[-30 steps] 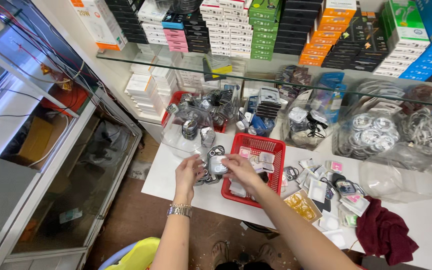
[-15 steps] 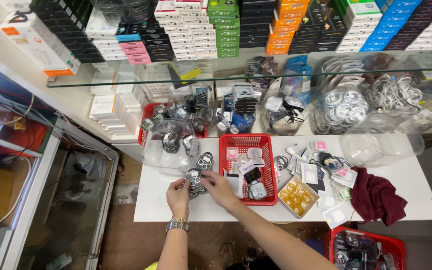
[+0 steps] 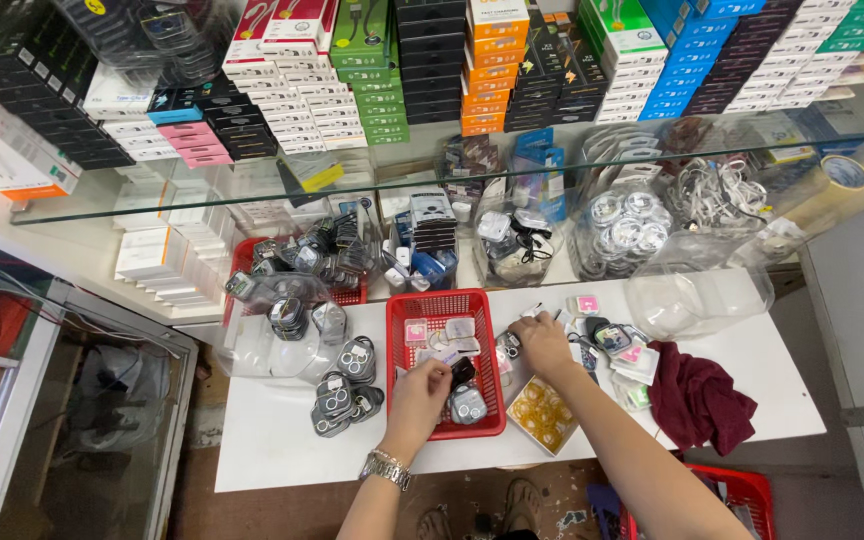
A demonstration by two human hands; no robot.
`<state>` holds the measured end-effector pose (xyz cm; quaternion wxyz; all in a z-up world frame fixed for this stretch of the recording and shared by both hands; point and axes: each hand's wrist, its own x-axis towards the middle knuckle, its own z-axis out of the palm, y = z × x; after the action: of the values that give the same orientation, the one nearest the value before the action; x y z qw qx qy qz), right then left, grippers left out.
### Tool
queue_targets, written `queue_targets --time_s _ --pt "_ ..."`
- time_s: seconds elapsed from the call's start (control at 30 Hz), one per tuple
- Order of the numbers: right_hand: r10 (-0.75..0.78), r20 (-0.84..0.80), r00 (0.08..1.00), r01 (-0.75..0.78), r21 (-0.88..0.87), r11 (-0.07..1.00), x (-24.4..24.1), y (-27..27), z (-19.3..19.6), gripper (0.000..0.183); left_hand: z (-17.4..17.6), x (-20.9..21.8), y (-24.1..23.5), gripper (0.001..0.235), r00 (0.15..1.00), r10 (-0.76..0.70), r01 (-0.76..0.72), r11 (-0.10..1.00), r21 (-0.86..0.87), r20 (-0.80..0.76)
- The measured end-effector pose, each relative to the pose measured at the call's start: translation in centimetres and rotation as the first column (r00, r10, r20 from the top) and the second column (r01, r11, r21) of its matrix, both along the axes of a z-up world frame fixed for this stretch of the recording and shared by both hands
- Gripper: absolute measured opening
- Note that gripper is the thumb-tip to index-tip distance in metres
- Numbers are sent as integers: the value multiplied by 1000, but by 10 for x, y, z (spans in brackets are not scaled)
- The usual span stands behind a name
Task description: The person sorts small electronic devices, likely wireless earbuds, from a red basket onto a white counter. They pick up each unit, briefly inspect it, and place it in a growing pile on the counter surface.
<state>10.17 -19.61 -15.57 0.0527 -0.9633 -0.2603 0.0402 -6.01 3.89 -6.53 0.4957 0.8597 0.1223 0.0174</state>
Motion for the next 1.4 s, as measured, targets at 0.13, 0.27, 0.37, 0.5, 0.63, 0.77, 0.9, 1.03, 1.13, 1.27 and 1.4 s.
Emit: queue_targets --time_s 0.13,0.27,0.37,0.5,0.63,0.77,0.9,1.03,1.13,1.27,1.4 --pt "253 196 947 -243 -75 967 6 2 -18 47 -27 11 -27 36 986 -130 152 954 259 -100" --pt "312 124 942 -298 -120 947 9 6 -5 38 -41 16 -48 57 928 -46 161 944 287 -371" --pt "268 -58 962 -273 -118 955 17 5 9 55 -49 20 -57 60 909 -2 171 914 368 -418" --pt "210 -138 968 -195 111 974 29 -3 21 40 -64 22 -55 52 923 56 105 916 387 -382" --pt "39 -243 969 69 422 904 36 -7 33 37 -80 25 -44 39 956 97 -1 945 328 -275" --pt "13 -567 824 425 632 648 40 -11 53 64 -83 35 -16 43 915 99 -178 969 -171 -391" --pt "249 -720 648 522 658 543 30 -10 72 42 -70 49 13 29 929 81 -306 715 -629 -361" --pt "413 -753 513 711 642 287 8 5 94 36 -44 52 22 28 960 98 -267 587 -764 -261" --pt "434 -774 461 792 579 192 -16 18 104 37 -20 52 21 32 978 33 -189 576 -795 -208" --pt "394 -735 551 764 635 114 -34 27 106 31 9 45 23 35 988 -20 -117 545 -830 -152" --pt "437 -730 526 795 605 53 -47 29 106 39 29 39 26 36 992 -43 -81 523 -848 -122"
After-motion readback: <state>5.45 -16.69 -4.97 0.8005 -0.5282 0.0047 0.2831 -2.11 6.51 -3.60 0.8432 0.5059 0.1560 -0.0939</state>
